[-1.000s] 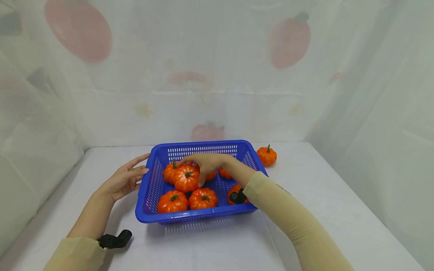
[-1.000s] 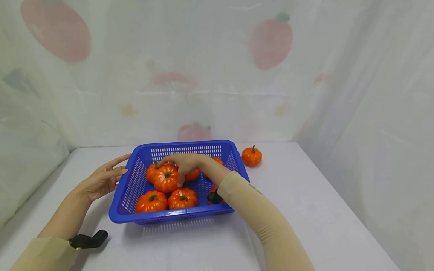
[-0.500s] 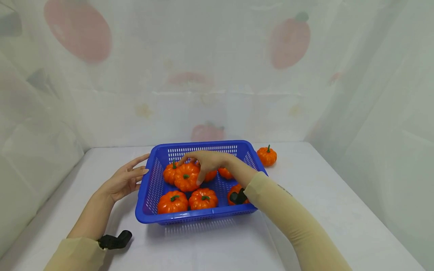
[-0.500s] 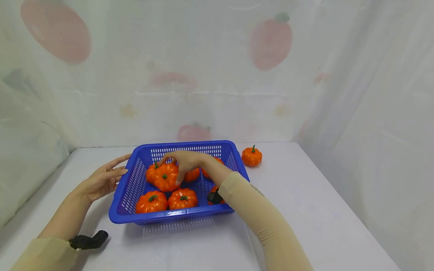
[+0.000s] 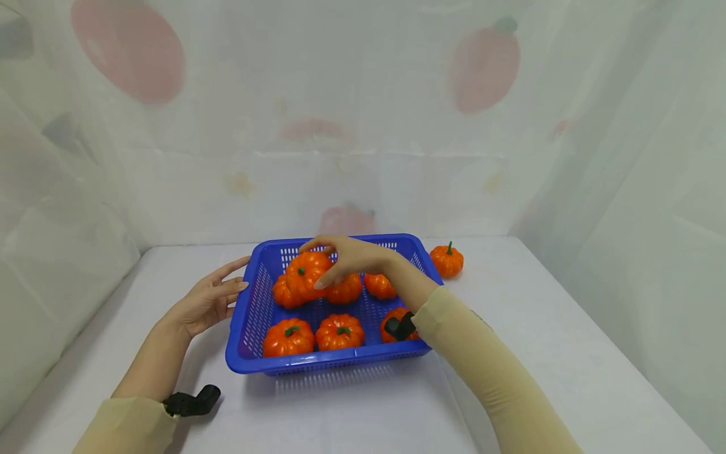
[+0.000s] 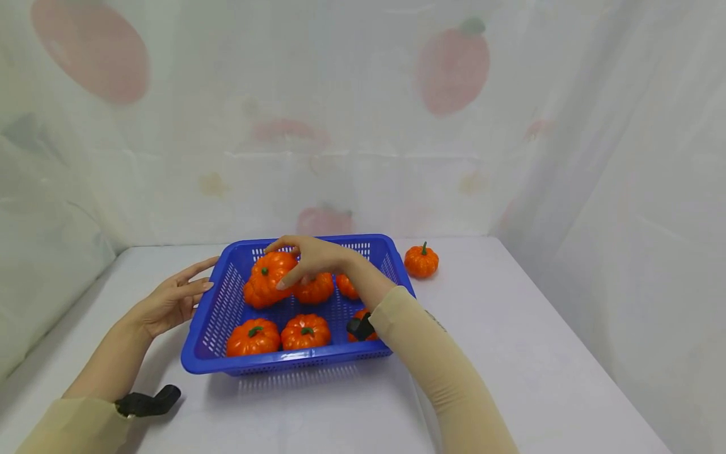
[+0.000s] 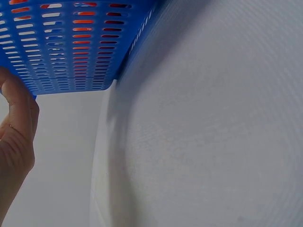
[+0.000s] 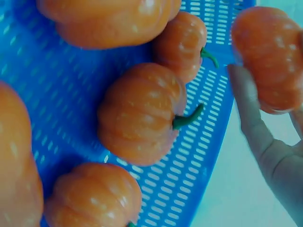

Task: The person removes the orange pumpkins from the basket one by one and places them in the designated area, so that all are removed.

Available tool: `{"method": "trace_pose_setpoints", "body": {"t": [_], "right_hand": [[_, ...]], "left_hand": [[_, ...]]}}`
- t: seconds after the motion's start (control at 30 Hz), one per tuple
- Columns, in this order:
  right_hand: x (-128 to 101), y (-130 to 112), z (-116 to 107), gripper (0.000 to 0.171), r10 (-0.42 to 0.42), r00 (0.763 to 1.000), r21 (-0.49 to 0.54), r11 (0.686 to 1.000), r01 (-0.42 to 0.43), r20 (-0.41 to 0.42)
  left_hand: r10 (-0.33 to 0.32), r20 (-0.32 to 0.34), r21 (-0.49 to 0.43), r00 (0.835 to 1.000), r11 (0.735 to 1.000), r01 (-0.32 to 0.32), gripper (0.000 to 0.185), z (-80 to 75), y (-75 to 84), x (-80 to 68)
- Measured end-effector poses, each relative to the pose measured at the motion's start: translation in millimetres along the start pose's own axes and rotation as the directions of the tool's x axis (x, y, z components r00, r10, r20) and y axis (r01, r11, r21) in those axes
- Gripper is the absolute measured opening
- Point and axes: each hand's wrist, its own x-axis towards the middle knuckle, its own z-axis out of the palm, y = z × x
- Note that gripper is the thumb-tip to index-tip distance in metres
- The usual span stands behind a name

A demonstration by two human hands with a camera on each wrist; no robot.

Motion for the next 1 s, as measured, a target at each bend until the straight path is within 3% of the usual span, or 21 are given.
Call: {"method": "trace_pose_setpoints", "body": {"t": [0.13,0.33,0.57,1.0], "right_hand": [[-1,-3,-3,0.071,-0.006,0.999,0.119,0.993,0.012,-0.054],[-6,-6,-15,0.071,-0.051,0.988,0.195,0.978,0.079,-0.142],[-18,-8,-42,0.073,-0.025,0.968,0.300,0.948,0.102,-0.250],[-49,8,-93,0.071,0.021,0.867,0.312,0.937,0.157,-0.499]], "left_hand": [[-0.006,-0.006,-0.004,1.000,1.000,0.006,0.071,0.3,0.5,-1.0],[-0.001,0.000,-0.009,1.000,1.000,0.001,0.071,0.0,0.5,-1.4],[-0.012,-0.017,0.014,1.000,1.000,0.012,0.071,0.9,0.6,0.3],[-0.019,-0.030,0.026,0.999,0.999,0.020,0.072,0.8,0.6,1.6]]}}
